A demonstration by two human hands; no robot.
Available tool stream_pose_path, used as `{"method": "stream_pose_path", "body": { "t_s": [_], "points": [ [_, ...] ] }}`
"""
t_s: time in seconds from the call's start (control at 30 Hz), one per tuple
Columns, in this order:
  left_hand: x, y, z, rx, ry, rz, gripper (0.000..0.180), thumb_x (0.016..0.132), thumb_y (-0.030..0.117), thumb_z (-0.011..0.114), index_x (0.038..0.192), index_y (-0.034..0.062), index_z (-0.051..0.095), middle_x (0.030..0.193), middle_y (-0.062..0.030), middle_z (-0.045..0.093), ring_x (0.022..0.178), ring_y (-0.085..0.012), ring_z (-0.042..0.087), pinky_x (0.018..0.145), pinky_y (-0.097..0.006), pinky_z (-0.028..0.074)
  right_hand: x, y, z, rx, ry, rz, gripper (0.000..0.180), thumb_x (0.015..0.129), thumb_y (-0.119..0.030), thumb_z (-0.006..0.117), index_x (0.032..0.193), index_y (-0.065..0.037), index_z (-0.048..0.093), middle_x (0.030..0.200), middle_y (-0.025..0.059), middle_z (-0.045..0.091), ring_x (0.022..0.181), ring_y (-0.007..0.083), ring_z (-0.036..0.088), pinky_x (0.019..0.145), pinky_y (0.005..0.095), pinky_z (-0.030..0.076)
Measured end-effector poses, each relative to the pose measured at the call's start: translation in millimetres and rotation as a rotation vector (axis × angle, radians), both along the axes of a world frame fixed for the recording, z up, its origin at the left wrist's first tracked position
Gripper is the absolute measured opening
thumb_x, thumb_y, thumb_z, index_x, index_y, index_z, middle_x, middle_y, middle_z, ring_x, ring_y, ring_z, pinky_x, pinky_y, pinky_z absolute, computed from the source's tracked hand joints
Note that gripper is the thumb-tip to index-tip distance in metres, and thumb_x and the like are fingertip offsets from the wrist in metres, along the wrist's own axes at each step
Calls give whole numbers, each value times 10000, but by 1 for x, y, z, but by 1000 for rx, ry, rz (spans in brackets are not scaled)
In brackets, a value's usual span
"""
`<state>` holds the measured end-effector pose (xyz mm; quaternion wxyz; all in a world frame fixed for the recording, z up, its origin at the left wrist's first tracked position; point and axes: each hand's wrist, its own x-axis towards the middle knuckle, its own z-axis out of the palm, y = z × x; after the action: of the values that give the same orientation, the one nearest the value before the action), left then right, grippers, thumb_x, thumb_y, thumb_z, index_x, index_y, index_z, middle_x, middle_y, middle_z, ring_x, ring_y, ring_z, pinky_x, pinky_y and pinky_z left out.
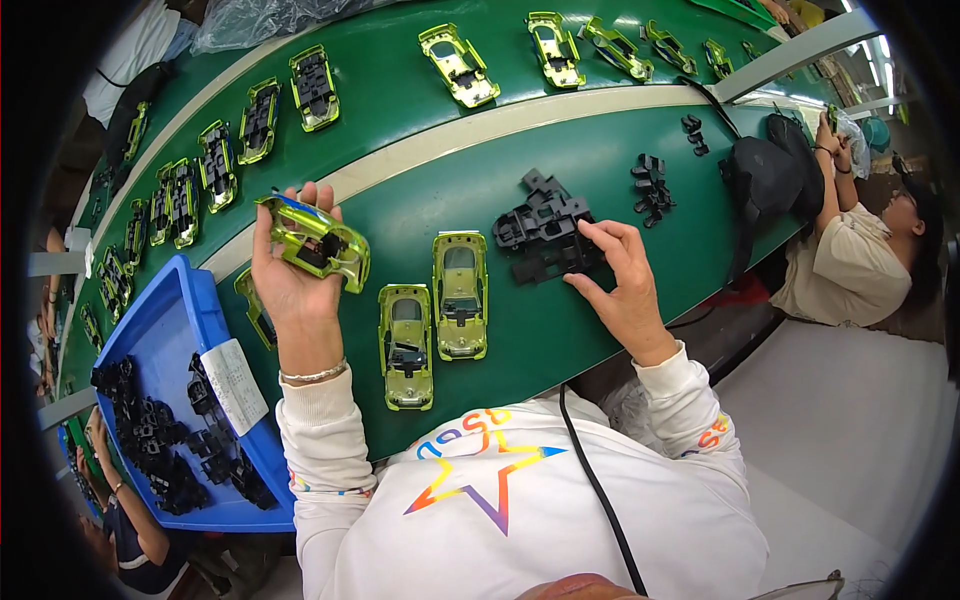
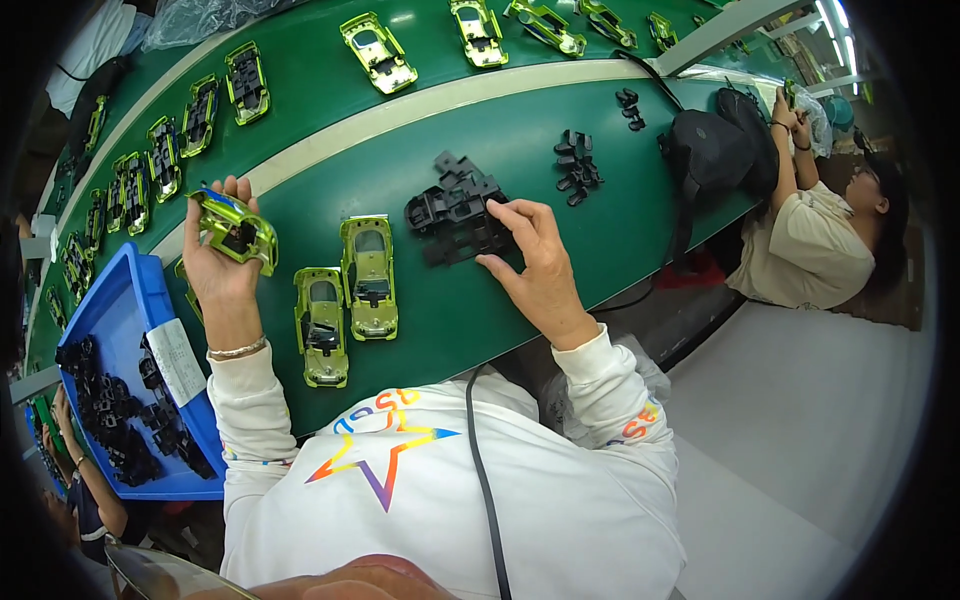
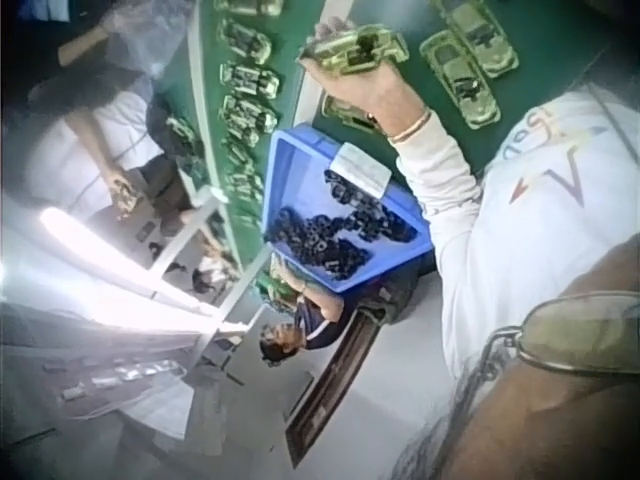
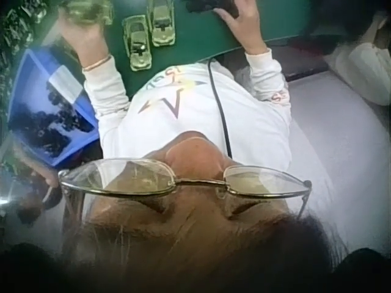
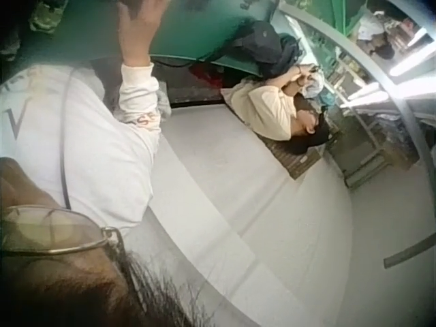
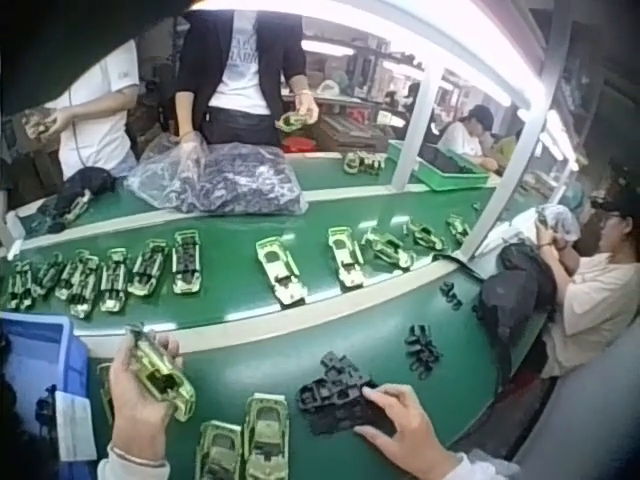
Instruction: The person assembles toy cars by inserting black interior pieces into green car bodies and placing them on the table. They then retrieve small black components from a sack onto the table and attach them to black plastic bases by hand.
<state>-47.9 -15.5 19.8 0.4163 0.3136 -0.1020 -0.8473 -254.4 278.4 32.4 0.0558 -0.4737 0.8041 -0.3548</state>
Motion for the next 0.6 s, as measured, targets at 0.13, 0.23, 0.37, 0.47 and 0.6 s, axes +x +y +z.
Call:
{"method": "stream_pose_path", "body": {
  "t_s": [0.13, 0.23, 0.37, 0.47, 0.6],
  "points": [
    [20, 2, -7, -18, 353, -339, 495, 1037, 359, 469, 1313, -46, 535, 1310, -225, 595, 1279, -372, 536, 1073, -502, 453, -7, -12, 26, -15, -226, 12, 465, 752, -76, 821, 1192, -51, 673, 1068, 102, 593, 914, 203, 624, 766, 286, 525],
    [22, 16, 6, -60, 292, -351, 529, 1049, 358, 408, 1370, -55, 487, 1382, -264, 531, 1315, -413, 488, 1111, -529, 403, -22, -13, 35, 37, -361, 116, 338, 807, -95, 779, 1126, -16, 702, 989, 68, 590, 842, 148, 573, 755, 270, 501],
    [14, 33, 19, -114, 154, -313, 462, 1050, 314, 412, 1363, -14, 502, 1374, -274, 534, 1252, -411, 539, 1010, -486, 503, -21, -36, 36, -68, -685, 170, 217, 899, -115, 724, 1055, 32, 694, 939, 38, 597, 772, 103, 607, 690, 209, 496],
    [4, 45, 21, -152, -41, -319, 397, 1017, 257, 537, 1339, 26, 524, 1271, -232, 610, 1080, -354, 643, 850, -409, 573, -7, -72, 61, -76, -879, 238, 194, 901, -159, 748, 932, 19, 676, 863, 4, 628, 659, 66, 573, 590, 220, 468],
    [2, 59, 40, -252, -103, -382, 322, 1017, 220, 544, 1287, 47, 525, 1268, -201, 619, 1082, -310, 650, 902, -427, 560, -13, -134, 96, 239, -806, 502, 213, 887, -208, 769, 928, -17, 683, 743, -33, 625, 641, 23, 520, 545, 199, 411]
  ]
}}
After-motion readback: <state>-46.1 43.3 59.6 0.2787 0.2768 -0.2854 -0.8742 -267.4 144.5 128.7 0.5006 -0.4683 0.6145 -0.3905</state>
